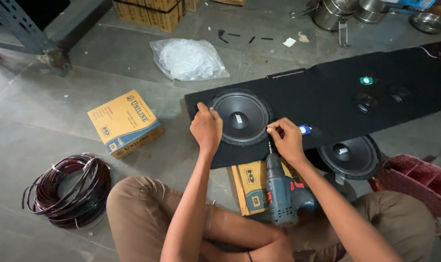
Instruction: The person unpacks two speakers from plastic wrapping and places them into cutouts on a black panel. They then use a power drill to secure the speakers to the panel with screws.
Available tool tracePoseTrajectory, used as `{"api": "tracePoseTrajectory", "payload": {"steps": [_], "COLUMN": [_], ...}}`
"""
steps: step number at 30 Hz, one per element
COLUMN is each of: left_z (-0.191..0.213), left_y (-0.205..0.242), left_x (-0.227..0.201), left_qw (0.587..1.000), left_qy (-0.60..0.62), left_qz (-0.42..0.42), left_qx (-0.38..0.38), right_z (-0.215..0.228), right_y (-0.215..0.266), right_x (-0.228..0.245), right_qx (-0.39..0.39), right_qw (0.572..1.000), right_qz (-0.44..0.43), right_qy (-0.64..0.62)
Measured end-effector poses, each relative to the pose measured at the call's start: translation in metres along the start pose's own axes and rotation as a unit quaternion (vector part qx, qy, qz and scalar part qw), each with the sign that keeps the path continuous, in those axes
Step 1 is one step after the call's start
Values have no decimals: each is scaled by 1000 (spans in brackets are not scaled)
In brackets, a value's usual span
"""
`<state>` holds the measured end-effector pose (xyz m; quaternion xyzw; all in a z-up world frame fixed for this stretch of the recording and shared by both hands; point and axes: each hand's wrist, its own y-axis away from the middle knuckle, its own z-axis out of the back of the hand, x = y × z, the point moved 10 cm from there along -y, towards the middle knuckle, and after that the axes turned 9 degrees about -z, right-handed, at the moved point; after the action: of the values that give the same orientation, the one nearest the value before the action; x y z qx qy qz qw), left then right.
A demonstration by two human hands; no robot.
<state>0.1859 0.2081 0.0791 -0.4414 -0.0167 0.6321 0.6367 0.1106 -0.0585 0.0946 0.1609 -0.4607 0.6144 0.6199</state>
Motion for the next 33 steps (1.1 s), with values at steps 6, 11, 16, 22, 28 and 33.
{"api": "tracePoseTrajectory", "payload": {"steps": [6, 11, 16, 22, 28, 33], "left_z": [1, 14, 1, -1, -3, -2], "left_y": [-1, -1, 0, 2, 1, 2], "left_x": [0, -6, 1, 2, 4, 2], "left_qw": [1000, 998, 998, 998, 998, 997], "left_qy": [-13, 34, 59, 57, 60, 75], "left_qz": [9, -25, 19, 7, 10, 17], "left_qx": [4, -38, -4, -20, -17, -2], "right_z": [-7, -10, -8, -7, -15, -19], "right_y": [8, 12, 12, 12, 9, 8], "right_x": [28, 37, 34, 25, 17, 20], "right_qx": [8, 51, 21, 1, 32, 55], "right_qw": [991, 984, 985, 989, 987, 977], "right_qz": [121, 142, 141, 103, 91, 136], "right_qy": [64, 91, 98, 107, 130, 154]}}
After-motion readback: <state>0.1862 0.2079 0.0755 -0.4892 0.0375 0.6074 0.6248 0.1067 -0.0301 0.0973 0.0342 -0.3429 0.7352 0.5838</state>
